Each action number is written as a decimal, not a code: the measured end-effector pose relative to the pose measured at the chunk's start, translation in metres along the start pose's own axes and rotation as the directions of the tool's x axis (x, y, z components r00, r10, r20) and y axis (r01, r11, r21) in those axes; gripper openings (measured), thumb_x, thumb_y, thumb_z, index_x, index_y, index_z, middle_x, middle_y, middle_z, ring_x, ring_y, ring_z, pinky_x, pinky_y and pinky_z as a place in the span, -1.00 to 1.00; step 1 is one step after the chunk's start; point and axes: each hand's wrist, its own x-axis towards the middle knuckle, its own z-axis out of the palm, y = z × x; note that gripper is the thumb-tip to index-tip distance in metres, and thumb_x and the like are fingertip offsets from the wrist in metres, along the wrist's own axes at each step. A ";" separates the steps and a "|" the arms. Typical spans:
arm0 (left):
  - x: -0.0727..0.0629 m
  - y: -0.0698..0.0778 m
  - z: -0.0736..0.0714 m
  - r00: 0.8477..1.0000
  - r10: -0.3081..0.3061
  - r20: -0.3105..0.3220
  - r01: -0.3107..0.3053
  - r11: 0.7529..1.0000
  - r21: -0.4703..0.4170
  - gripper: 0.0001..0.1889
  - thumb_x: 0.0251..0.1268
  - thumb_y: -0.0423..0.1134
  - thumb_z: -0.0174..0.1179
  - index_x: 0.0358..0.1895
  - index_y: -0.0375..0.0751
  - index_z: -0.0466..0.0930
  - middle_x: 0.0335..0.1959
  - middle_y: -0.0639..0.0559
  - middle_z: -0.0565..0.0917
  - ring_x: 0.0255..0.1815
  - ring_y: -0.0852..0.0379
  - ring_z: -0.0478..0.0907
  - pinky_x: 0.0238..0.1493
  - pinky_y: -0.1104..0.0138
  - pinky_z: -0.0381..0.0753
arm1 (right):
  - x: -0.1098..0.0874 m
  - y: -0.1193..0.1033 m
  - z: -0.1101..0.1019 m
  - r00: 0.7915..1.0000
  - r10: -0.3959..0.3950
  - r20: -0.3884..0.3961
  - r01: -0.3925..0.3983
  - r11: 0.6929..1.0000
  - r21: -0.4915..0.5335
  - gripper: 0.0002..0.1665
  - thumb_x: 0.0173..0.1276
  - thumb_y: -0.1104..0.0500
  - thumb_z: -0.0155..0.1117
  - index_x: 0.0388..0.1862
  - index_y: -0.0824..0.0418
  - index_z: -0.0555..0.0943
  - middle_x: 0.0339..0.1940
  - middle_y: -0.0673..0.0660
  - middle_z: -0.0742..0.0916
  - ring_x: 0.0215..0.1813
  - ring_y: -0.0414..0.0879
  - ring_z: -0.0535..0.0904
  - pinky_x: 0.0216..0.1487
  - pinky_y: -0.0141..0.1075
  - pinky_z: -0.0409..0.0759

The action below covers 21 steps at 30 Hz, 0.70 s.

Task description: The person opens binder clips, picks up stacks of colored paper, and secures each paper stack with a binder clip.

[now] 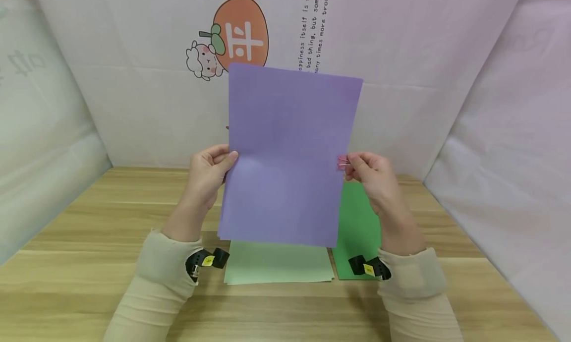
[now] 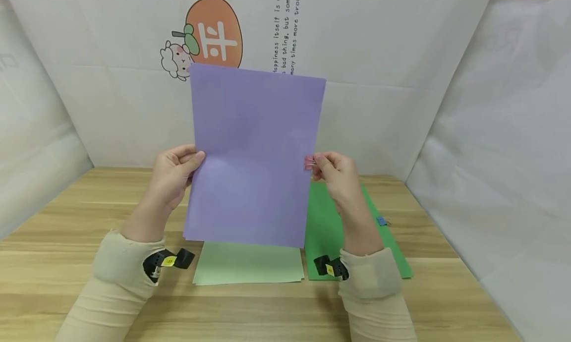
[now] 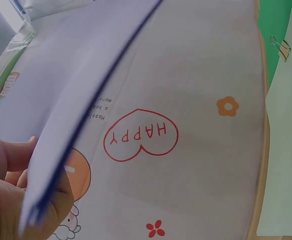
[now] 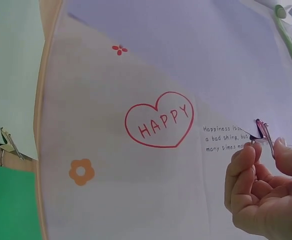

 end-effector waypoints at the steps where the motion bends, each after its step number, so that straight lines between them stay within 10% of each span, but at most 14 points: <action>1: 0.000 0.000 0.000 1.000 0.001 0.000 -0.001 1.000 0.001 -0.66 0.43 -0.41 0.15 0.17 -0.53 0.50 -0.49 0.33 0.72 -0.42 0.36 0.67 -0.32 0.50 0.67 | 0.000 0.000 0.000 1.000 0.006 0.006 -0.006 1.000 0.001 -0.66 0.60 0.26 -0.06 -0.02 0.60 0.47 -0.46 -0.14 0.65 -0.37 -0.28 0.55 -0.20 -0.49 0.61; 21: -0.002 0.002 -0.005 1.000 0.018 -0.010 -0.018 1.000 -0.004 -0.75 0.40 -0.46 0.15 0.08 -0.50 0.53 -0.55 0.35 0.70 -0.46 0.40 0.65 -0.35 0.54 0.66 | -0.001 0.002 -0.011 0.963 0.081 0.256 -0.081 0.997 -0.011 -0.68 0.50 0.26 0.15 0.10 0.48 0.49 -0.29 -0.14 0.72 -0.16 -0.23 0.61 0.06 -0.44 0.59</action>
